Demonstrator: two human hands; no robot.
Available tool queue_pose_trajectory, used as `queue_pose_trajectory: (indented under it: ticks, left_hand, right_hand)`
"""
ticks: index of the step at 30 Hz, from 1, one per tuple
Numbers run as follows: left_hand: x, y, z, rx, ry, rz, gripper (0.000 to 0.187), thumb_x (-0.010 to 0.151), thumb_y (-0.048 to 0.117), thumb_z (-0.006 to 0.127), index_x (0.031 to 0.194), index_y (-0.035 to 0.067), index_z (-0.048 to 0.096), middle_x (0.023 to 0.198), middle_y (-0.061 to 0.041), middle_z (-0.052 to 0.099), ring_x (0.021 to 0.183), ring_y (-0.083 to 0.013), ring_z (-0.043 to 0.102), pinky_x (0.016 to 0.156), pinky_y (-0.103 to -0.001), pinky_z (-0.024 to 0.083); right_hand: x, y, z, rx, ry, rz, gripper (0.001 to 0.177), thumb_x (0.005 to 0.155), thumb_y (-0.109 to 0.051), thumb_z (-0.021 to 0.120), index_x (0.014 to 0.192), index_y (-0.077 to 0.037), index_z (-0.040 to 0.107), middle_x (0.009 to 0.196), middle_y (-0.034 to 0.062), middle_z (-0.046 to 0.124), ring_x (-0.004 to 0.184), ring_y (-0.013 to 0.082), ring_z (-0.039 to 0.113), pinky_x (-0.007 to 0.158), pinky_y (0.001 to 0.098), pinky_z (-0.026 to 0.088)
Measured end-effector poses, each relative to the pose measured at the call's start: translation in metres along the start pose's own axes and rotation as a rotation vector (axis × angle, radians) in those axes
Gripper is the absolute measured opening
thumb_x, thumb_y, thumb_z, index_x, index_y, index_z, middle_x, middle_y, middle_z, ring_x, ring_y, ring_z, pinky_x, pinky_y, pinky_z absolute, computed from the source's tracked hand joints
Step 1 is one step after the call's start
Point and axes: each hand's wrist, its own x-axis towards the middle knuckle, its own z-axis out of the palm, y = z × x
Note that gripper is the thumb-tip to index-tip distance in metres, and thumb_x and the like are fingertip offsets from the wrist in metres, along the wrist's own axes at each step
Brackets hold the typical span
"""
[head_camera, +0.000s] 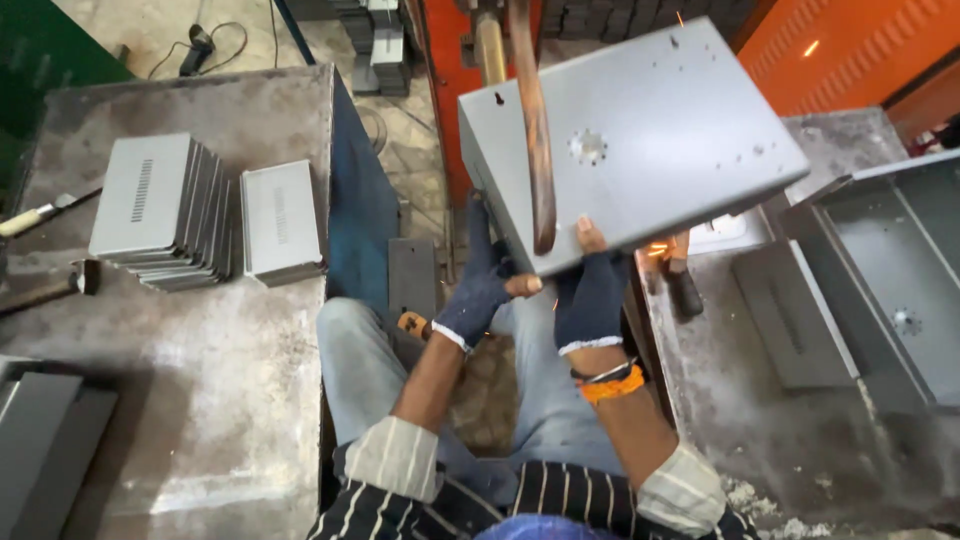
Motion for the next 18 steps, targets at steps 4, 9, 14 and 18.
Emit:
queue_pose_trajectory:
  ticks: [4,9,14,18]
  left_hand:
    - [-0.009,-0.042,-0.017,-0.048,-0.038,0.037,0.157,0.059,0.051,0.098,0.164,0.024,-0.016,0.17,-0.015,0.015,0.145,-0.0338,0.042,0.108,-0.048,0.05]
    - [-0.023,0.002,-0.049,0.322,0.296,0.16,0.078,0.108,0.045,0.058,0.166,0.006,0.022,0.168,-0.014,0.035,0.151,-0.0243,0.041,0.124,-0.039,0.036]
    - [-0.045,0.067,-0.01,0.361,0.112,0.207,0.066,0.11,0.047,0.048,0.159,0.004,0.041,0.165,-0.015,0.043,0.154,-0.025,0.039,0.127,-0.04,0.029]
    - [-0.042,0.063,0.007,0.394,0.093,0.247,0.064,0.111,0.05,0.047,0.155,0.004,0.047,0.167,-0.016,0.04,0.158,-0.0273,0.034,0.129,-0.042,0.026]
  right_hand:
    - [0.001,-0.001,-0.044,-0.04,-0.018,0.038,0.042,0.094,-0.018,0.075,0.131,-0.003,0.06,0.116,0.0049,0.064,0.107,0.018,0.062,0.097,0.0363,0.052]
    - [-0.004,-0.042,-0.081,-0.199,-0.054,0.167,0.049,0.089,-0.019,0.072,0.132,-0.001,0.059,0.114,0.0111,0.066,0.097,0.0225,0.068,0.084,0.0357,0.058]
    - [0.016,-0.084,-0.091,-0.304,-0.182,0.143,0.052,0.086,-0.027,0.068,0.129,0.001,0.061,0.113,0.0147,0.07,0.097,0.0251,0.071,0.084,0.0366,0.06]
    - [0.039,-0.105,-0.084,-0.316,-0.134,0.17,0.049,0.085,-0.029,0.068,0.123,0.003,0.063,0.109,0.0153,0.072,0.098,0.0278,0.071,0.086,0.0396,0.06]
